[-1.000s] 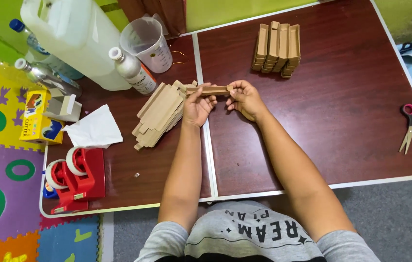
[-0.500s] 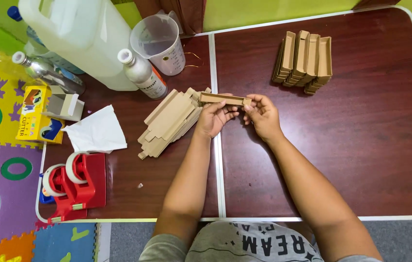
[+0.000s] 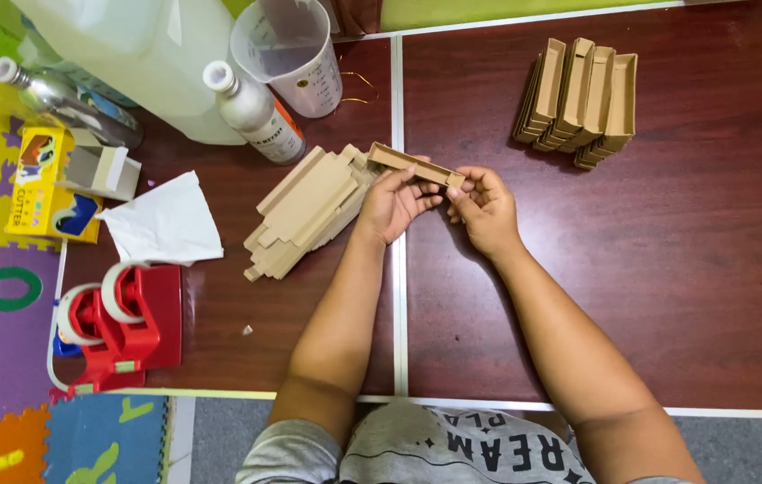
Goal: The person assembles small cardboard boxes by folding the flat pieces along pre-scored lines and interlocking the tabs. They handle the cardboard pieces by hand, folding them into rectangular shapes and stacking the finished boxes on the table.
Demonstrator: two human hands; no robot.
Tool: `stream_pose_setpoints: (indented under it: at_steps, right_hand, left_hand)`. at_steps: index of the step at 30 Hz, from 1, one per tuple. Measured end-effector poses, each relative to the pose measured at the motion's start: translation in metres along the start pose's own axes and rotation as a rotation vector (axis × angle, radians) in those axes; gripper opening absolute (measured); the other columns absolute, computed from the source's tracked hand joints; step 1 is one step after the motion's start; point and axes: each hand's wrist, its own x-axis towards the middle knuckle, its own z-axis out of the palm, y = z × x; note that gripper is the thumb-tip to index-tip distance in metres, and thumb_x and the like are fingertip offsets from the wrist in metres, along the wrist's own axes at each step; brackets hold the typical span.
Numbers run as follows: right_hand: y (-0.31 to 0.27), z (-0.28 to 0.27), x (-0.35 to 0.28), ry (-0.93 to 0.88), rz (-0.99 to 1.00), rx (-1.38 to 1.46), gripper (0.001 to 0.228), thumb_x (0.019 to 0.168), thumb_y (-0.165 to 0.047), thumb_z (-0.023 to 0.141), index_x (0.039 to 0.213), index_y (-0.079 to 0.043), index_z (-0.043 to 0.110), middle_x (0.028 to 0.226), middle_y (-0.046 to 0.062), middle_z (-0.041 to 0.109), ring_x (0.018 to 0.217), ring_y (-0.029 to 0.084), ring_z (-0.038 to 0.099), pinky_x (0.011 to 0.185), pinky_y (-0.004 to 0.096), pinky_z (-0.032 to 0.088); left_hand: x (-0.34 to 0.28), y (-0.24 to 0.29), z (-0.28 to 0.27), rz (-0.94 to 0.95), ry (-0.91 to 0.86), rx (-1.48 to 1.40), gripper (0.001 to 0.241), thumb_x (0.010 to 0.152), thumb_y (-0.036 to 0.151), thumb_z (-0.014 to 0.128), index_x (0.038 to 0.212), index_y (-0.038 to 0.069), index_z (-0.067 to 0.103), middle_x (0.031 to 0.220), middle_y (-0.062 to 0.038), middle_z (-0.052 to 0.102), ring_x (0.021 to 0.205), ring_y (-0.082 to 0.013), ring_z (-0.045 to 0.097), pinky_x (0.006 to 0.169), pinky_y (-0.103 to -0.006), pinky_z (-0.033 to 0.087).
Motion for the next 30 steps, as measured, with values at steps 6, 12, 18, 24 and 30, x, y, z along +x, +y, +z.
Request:
stream_pose_setpoints:
  at_steps: [6,12,18,24,30]
  right_hand:
    - [0.001,0.002,-0.001,-0.018,-0.036,-0.025,0.033,0.097,0.003,0.07,0.128,0.004,0.059,0.096,0.009,0.052,0.066,0.019,0.068,0.05,0.028,0.062]
    - [0.001,0.0,-0.001,-0.042,-0.054,-0.041,0.032,0.098,0.004,0.069,0.128,0.004,0.058,0.094,0.009,0.056,0.066,0.016,0.069,0.051,0.025,0.062]
    - [-0.006,-0.001,-0.006,-0.057,-0.078,-0.038,0.041,0.096,0.006,0.068,0.134,0.002,0.054,0.095,0.013,0.06,0.068,0.017,0.068,0.053,0.026,0.062]
    - [0.0,0.0,-0.003,-0.08,-0.09,-0.023,0.053,0.095,0.003,0.071,0.143,-0.002,0.05,0.099,0.017,0.064,0.07,0.017,0.068,0.055,0.025,0.061]
    - [0.003,-0.005,0.001,-0.016,-0.029,0.083,0.041,0.097,0.002,0.07,0.136,0.003,0.056,0.095,0.018,0.067,0.064,0.018,0.07,0.052,0.027,0.062]
  left_hand:
    - [-0.003,0.001,0.005,0.046,0.009,0.019,0.033,0.099,0.02,0.065,0.128,0.004,0.066,0.1,-0.014,0.071,0.088,-0.0304,0.076,0.085,-0.05,0.065]
    - [0.001,-0.013,0.003,0.154,0.05,-0.067,0.012,0.098,0.021,0.066,0.105,0.012,0.07,0.092,-0.005,0.068,0.082,-0.0253,0.074,0.082,-0.0436,0.065]
    - [-0.013,-0.01,0.027,0.246,0.122,-0.052,0.012,0.099,0.021,0.066,0.107,0.012,0.065,0.098,-0.007,0.07,0.079,-0.0204,0.073,0.074,-0.0375,0.064]
    - [0.013,-0.016,0.02,0.194,0.258,0.009,0.017,0.092,0.012,0.071,0.091,0.012,0.055,0.083,-0.009,0.065,0.068,-0.0246,0.071,0.066,-0.039,0.064]
    - [0.016,-0.017,0.005,0.172,0.057,0.082,0.035,0.093,0.019,0.066,0.122,-0.001,0.066,0.107,-0.017,0.07,0.064,-0.0148,0.058,0.053,-0.026,0.047]
